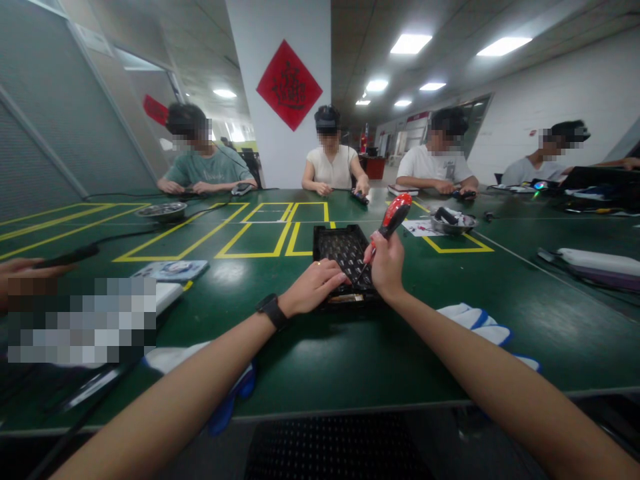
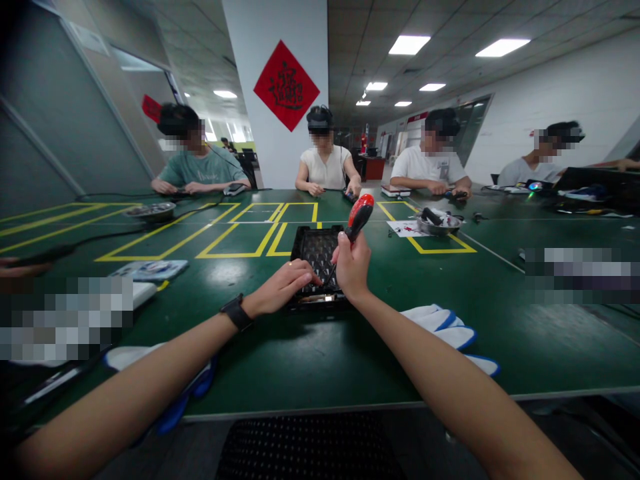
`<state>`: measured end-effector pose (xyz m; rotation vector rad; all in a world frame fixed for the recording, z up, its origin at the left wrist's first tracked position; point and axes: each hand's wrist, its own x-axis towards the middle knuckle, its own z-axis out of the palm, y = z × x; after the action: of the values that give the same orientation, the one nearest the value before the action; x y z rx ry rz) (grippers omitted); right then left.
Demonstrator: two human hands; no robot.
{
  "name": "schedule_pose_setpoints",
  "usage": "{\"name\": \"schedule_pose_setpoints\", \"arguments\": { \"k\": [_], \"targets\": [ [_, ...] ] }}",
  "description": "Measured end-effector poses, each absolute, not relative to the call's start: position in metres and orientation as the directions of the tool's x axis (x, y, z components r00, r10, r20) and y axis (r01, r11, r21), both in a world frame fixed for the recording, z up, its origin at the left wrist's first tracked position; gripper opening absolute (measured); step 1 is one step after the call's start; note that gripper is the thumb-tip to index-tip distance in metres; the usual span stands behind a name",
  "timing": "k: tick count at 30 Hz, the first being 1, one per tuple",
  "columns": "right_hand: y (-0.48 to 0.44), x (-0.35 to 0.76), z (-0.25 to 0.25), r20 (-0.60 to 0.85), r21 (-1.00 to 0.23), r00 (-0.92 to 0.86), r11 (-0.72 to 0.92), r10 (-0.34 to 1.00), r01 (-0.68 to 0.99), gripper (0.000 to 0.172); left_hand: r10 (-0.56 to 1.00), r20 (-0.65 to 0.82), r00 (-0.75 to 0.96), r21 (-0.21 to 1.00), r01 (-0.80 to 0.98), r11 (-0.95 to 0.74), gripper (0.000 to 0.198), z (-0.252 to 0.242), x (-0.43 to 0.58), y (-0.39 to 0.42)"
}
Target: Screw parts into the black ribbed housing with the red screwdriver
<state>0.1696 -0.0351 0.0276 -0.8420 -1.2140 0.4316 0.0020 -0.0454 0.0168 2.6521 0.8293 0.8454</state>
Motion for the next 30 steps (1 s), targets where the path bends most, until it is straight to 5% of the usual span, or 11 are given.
{"name": "schedule_pose_setpoints", "arguments": {
  "k": [30],
  "targets": [
    [-0.0397,0.1663,0.0269,0.665,-0.743,0.304,0.647,0.682,0.173,0.018,0.557,0.431,0.710,0.384,0.414,-0.825,0.041,0.0194,0.0029,-0.0483]
  ]
}}
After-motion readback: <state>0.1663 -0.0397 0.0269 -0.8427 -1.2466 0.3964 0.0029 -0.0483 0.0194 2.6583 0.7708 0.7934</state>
